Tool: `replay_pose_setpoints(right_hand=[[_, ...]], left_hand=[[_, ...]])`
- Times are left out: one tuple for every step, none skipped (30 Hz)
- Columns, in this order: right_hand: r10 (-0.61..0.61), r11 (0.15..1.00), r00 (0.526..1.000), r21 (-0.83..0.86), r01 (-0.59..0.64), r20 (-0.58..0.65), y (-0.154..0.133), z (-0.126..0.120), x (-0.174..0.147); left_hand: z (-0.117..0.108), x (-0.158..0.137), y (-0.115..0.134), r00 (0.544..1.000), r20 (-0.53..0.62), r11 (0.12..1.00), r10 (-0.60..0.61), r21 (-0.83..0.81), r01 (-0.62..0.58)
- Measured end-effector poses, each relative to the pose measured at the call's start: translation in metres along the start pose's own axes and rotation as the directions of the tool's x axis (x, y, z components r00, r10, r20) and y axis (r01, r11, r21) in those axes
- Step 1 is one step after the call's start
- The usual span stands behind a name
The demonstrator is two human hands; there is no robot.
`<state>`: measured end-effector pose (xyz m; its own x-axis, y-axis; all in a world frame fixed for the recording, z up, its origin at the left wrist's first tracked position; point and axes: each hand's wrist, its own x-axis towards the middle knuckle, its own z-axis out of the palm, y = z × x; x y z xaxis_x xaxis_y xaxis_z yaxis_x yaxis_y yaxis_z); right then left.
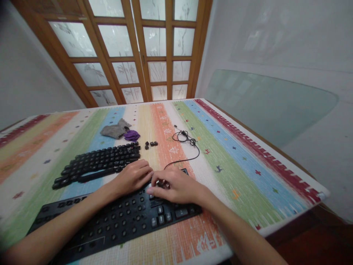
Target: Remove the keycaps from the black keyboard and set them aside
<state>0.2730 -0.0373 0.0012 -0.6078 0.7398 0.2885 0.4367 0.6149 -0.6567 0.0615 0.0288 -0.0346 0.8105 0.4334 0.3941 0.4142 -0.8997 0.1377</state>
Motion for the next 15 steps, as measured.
replay_pose_setpoints(right_hand=[[0.029, 0.999, 1.0, 0.041, -0.029, 0.009, 0.0, -0.001, -0.001], [0.051, 0.995, 0.999, 0.08, -0.052, 0.015, -0.001, -0.002, -0.002], [0.067, 0.991, 0.998, 0.118, -0.069, 0.023, 0.0, -0.003, -0.002], [0.078, 0.984, 0.996, 0.157, -0.082, 0.032, 0.0, -0.003, -0.003], [0.087, 0.976, 0.995, 0.196, -0.093, 0.042, 0.001, -0.004, -0.003], [0.093, 0.967, 0.994, 0.233, -0.103, 0.051, 0.002, -0.004, -0.003], [0.102, 0.958, 0.993, 0.264, -0.112, 0.053, 0.003, -0.004, -0.003], [0.119, 0.95, 0.992, 0.285, -0.127, 0.045, 0.004, -0.004, -0.002], [0.147, 0.943, 0.989, 0.297, -0.148, 0.025, 0.005, -0.003, -0.001], [0.184, 0.935, 0.983, 0.307, -0.176, 0.002, 0.007, -0.002, 0.0], [0.227, 0.923, 0.974, 0.324, -0.21, -0.015, 0.008, -0.001, 0.001], [0.272, 0.904, 0.962, 0.349, -0.248, -0.021, 0.009, 0.001, 0.002], [0.313, 0.879, 0.95, 0.383, -0.284, -0.014, 0.01, 0.002, 0.002], [0.347, 0.851, 0.938, 0.419, -0.315, 0.0, 0.01, 0.004, 0.003], [0.373, 0.826, 0.928, 0.451, -0.338, 0.013, 0.011, 0.005, 0.004]], left_hand=[[0.0, 0.0, 0.0, 1.0, 0.0, 1.0, -0.003, -0.003, 0.003], [0.0, 0.0, 0.001, 1.0, 0.002, 1.0, -0.005, -0.005, 0.005], [0.0, 0.0, 0.001, 1.0, 0.003, 1.0, -0.007, -0.007, 0.007], [0.0, 0.0, 0.001, 1.0, 0.005, 1.0, -0.007, -0.01, 0.007], [0.0, 0.0, 0.001, 1.0, 0.006, 1.0, -0.007, -0.012, 0.007], [-0.001, 0.0, 0.002, 1.0, 0.007, 1.0, -0.007, -0.013, 0.007], [-0.001, 0.0, 0.002, 1.0, 0.007, 1.0, -0.007, -0.012, 0.007], [-0.001, 0.0, 0.002, 1.0, 0.007, 1.0, -0.008, -0.012, 0.008], [-0.001, 0.001, 0.002, 1.0, 0.01, 1.0, -0.007, -0.012, 0.007], [-0.001, 0.001, 0.002, 1.0, 0.013, 1.0, -0.006, -0.014, 0.007], [-0.001, 0.001, 0.002, 1.0, 0.018, 1.0, -0.007, -0.017, 0.007], [-0.001, 0.001, 0.002, 1.0, 0.023, 1.0, -0.008, -0.022, 0.008], [-0.001, 0.001, 0.002, 1.0, 0.029, 1.0, -0.009, -0.027, 0.01], [-0.001, 0.001, 0.002, 0.999, 0.034, 0.999, -0.011, -0.033, 0.012], [-0.001, 0.0, 0.002, 0.999, 0.037, 0.999, -0.011, -0.039, 0.013]])
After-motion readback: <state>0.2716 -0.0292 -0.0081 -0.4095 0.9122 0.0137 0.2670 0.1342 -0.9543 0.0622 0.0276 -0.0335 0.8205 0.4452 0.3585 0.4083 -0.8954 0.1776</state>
